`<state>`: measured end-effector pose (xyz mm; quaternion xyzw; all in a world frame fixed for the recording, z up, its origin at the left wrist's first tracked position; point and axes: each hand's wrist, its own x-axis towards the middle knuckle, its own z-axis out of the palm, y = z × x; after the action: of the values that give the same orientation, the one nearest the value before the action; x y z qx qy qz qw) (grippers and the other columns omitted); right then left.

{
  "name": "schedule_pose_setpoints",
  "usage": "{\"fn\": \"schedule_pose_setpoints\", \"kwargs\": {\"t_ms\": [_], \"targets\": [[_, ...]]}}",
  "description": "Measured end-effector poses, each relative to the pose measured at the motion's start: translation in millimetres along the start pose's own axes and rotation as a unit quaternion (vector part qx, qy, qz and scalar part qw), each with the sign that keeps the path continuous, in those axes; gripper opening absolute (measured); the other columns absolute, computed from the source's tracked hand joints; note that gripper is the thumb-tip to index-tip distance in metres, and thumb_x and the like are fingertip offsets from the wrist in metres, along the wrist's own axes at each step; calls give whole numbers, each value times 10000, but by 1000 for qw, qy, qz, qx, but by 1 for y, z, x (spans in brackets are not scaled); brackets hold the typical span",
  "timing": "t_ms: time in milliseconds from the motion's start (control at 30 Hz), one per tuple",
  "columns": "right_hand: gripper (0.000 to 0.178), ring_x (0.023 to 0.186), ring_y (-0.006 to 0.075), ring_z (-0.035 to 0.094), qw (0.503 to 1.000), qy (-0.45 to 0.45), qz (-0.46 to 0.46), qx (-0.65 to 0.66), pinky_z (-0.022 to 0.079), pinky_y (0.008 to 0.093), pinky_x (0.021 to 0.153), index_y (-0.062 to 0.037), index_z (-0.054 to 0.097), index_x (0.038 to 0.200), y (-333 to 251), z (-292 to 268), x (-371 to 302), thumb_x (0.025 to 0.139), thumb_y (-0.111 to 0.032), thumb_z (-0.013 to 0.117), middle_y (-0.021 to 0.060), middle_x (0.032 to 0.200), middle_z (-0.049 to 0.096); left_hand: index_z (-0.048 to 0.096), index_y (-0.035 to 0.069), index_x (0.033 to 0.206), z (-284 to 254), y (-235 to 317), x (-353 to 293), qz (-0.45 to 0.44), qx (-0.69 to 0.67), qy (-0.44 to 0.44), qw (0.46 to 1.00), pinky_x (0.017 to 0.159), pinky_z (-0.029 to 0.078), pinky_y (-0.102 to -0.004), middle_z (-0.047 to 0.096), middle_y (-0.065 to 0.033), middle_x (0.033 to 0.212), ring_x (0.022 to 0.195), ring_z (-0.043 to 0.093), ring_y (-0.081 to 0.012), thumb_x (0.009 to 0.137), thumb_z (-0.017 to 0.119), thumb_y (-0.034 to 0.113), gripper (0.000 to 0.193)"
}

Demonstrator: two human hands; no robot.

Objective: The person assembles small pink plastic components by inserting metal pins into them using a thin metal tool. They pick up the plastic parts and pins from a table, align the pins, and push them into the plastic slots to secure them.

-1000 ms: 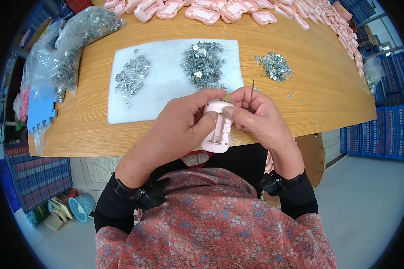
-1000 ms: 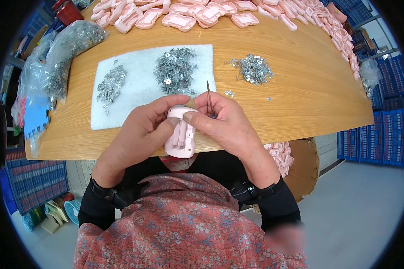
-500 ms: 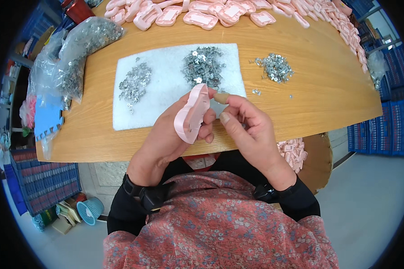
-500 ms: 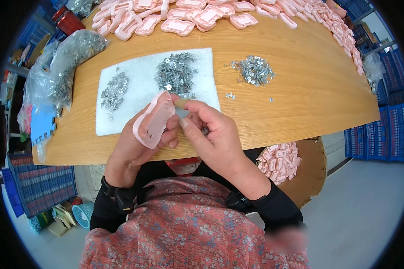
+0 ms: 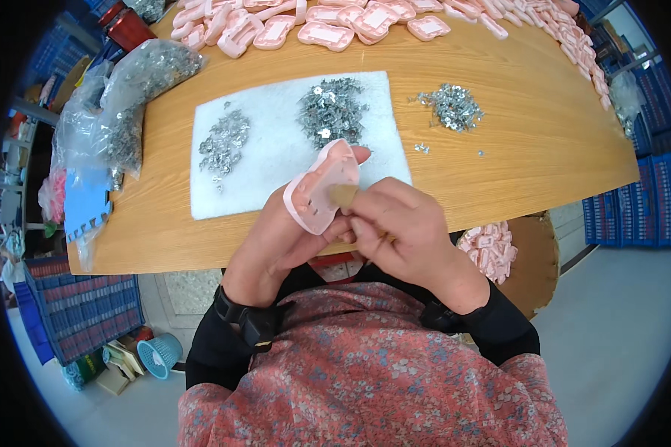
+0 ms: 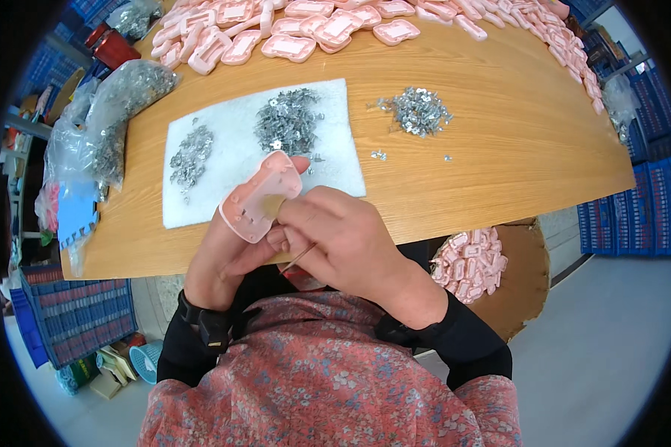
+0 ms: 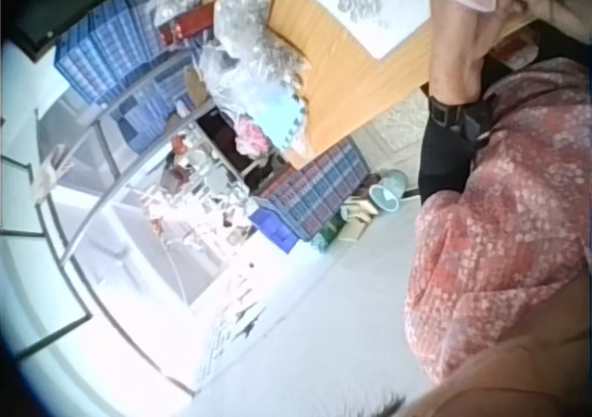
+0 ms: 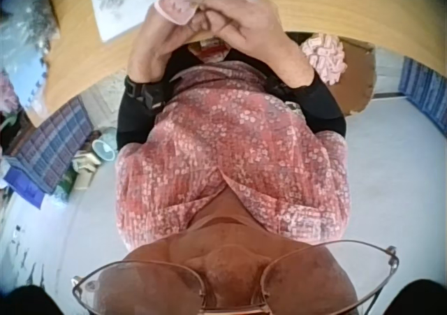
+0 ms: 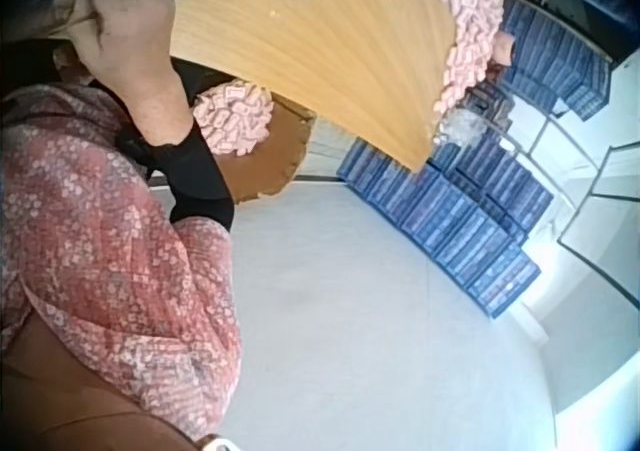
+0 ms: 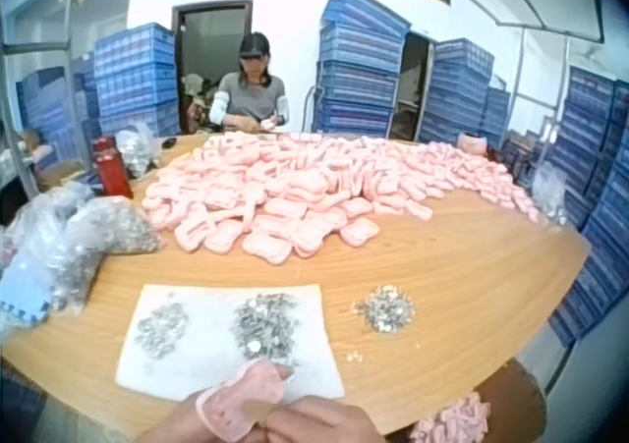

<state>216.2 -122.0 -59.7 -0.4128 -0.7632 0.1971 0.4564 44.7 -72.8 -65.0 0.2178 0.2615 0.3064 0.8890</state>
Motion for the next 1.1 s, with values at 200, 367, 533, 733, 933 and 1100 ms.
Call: {"fn": "schedule_pose_setpoints", "kwargs": {"t_ms": [200,367,533,733,933,1100], "targets": [[237,753,45,533,921,117,264,261,469,219,686,-16,589,1129,-4,-5,-10,925,-108,667,-19,865,571,422,144,1459,-2,-3,1,-79,-143,-161,973,575,414,-286,485,-18,754,593,443,-128,1035,438,357,475],[243,803,32,534,872,39,304,381,459,203,753,10,578,1121,-6,-15,-9,940,-124,666,-3,938,612,454,118,1427,-3,-22,4,-129,-149,-213,957,565,460,-323,565,-75,816,578,498,-147,1040,409,378,468],[262,780,35,565,837,64,372,396,476,204,695,3,600,1114,-11,-38,-31,931,-160,691,16,922,649,498,31,1355,12,-28,5,-114,54,-155,980,685,585,-394,669,-185,1023,773,688,-252,1056,356,378,480],[269,761,41,571,864,119,393,291,478,204,654,12,598,1097,-14,-68,-61,927,-172,698,24,915,657,461,-31,1385,35,-36,-6,-51,137,-2,989,747,609,-356,676,-185,1063,897,699,-267,1048,339,326,506],[278,762,45,575,864,136,388,291,484,202,660,12,597,1098,-19,-69,-78,923,-177,702,24,902,657,562,-57,1269,38,-54,-7,-20,283,8,959,736,613,-275,692,-134,1015,829,706,-185,993,542,179,364],[278,742,40,571,860,133,389,303,477,191,649,5,595,1098,-20,-66,-84,926,-187,699,20,892,657,585,-60,1229,39,-55,-9,-11,296,12,955,738,610,-248,697,-123,990,810,707,-169,988,553,156,325]]}}
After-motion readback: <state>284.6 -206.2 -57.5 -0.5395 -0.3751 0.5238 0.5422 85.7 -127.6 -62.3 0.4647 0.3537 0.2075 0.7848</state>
